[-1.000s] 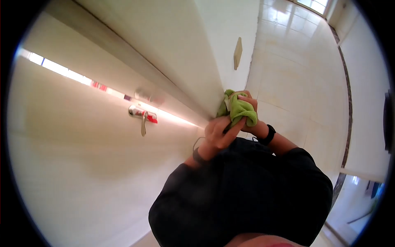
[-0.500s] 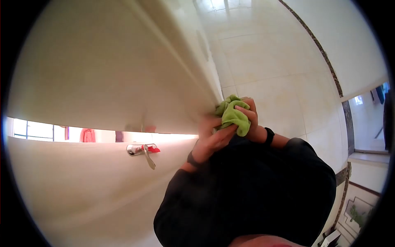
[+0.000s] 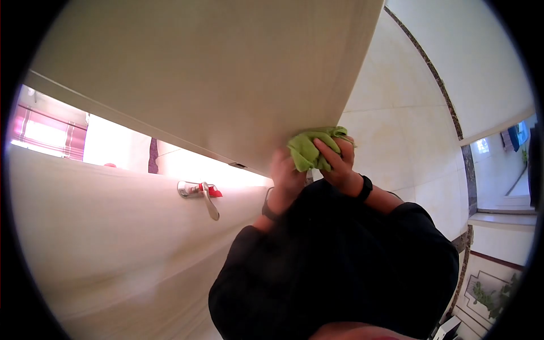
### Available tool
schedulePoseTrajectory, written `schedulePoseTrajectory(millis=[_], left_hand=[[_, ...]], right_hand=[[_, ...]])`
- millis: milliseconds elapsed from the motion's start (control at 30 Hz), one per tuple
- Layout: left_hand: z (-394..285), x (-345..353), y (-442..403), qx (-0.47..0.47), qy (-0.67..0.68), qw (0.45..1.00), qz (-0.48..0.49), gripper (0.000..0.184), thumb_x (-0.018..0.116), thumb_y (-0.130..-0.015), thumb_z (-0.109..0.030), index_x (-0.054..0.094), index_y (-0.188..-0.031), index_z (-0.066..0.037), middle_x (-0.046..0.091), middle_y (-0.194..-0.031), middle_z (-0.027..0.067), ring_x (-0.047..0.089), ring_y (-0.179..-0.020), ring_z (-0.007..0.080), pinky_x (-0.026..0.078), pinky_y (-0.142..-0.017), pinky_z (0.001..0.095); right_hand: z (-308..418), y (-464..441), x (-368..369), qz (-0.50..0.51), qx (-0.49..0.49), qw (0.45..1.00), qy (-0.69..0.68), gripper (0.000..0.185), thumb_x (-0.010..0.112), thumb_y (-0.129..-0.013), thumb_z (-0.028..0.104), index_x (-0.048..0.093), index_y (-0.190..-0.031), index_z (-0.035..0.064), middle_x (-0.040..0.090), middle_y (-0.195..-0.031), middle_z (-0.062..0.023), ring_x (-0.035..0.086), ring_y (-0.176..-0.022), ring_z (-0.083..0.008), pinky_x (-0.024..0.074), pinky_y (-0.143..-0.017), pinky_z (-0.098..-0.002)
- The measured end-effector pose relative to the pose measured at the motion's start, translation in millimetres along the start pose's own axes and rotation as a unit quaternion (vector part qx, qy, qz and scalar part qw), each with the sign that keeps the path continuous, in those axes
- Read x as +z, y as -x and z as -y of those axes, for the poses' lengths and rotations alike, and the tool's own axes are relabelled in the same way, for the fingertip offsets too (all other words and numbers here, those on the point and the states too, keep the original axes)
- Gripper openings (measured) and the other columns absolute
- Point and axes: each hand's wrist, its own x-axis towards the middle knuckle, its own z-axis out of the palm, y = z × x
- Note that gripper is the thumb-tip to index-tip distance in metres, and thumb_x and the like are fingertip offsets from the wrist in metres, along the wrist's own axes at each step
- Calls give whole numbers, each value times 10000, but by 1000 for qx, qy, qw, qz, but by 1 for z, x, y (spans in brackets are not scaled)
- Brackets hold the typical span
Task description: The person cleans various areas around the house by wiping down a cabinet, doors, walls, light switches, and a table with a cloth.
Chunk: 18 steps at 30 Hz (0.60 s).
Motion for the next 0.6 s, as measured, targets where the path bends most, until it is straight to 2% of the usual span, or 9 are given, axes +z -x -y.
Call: schedulePoseTrajectory(millis=[167,267,333,400,500,600], left_hand=[[13,-19,18,-23,-36,997,-62,265,669,-765,84,544,-995,44,601,-1056,186,616,-949,307,500,-825,372],[36,-24,49,-166,-13,966,-198,435,727,-698,31,591,-1112,28,625,-1088,180,619,-978,311,494,-856,380],[41,-33,45,-155,8,959,-238,520,711,-761,18,471,-1222,41,573,-1193,163,591,-1044,269,480,-909,388],[28,-39,16,-173,120,934,-289,515,706,-785,-8,461,-1235,37,551,-1222,162,580,-1061,252,485,-902,378],[9,-44,-33,-137,222,920,-293,459,689,-802,-3,489,-1212,43,564,-1195,155,580,-1056,237,490,-893,364],[2,-40,-51,-97,183,957,-205,411,679,-796,12,529,-1177,42,582,-1161,149,588,-1037,226,492,-881,353]], right_hand=[[32,-14,19,96,40,992,-78,536,693,-644,-6,636,-1171,75,531,-1025,-107,551,-924,-319,462,-811,-399],[37,-19,34,149,-6,987,-54,549,654,-700,46,592,-1240,131,548,-1018,-98,561,-928,-312,475,-811,-388],[50,-35,41,168,-16,985,-43,487,632,-809,140,549,-1288,171,586,-1025,-76,583,-919,-266,484,-782,-345],[59,-52,48,161,-24,984,-73,511,633,-787,115,554,-1287,179,558,-1073,-99,555,-982,-288,476,-820,-363],[63,-81,46,105,-30,988,-110,531,642,-768,91,556,-1285,176,535,-1101,-124,533,-1036,-305,461,-867,-381],[55,-90,33,44,-44,995,-76,593,697,-693,64,554,-1267,111,527,-1136,-153,528,-1030,-337,449,-888,-415]])
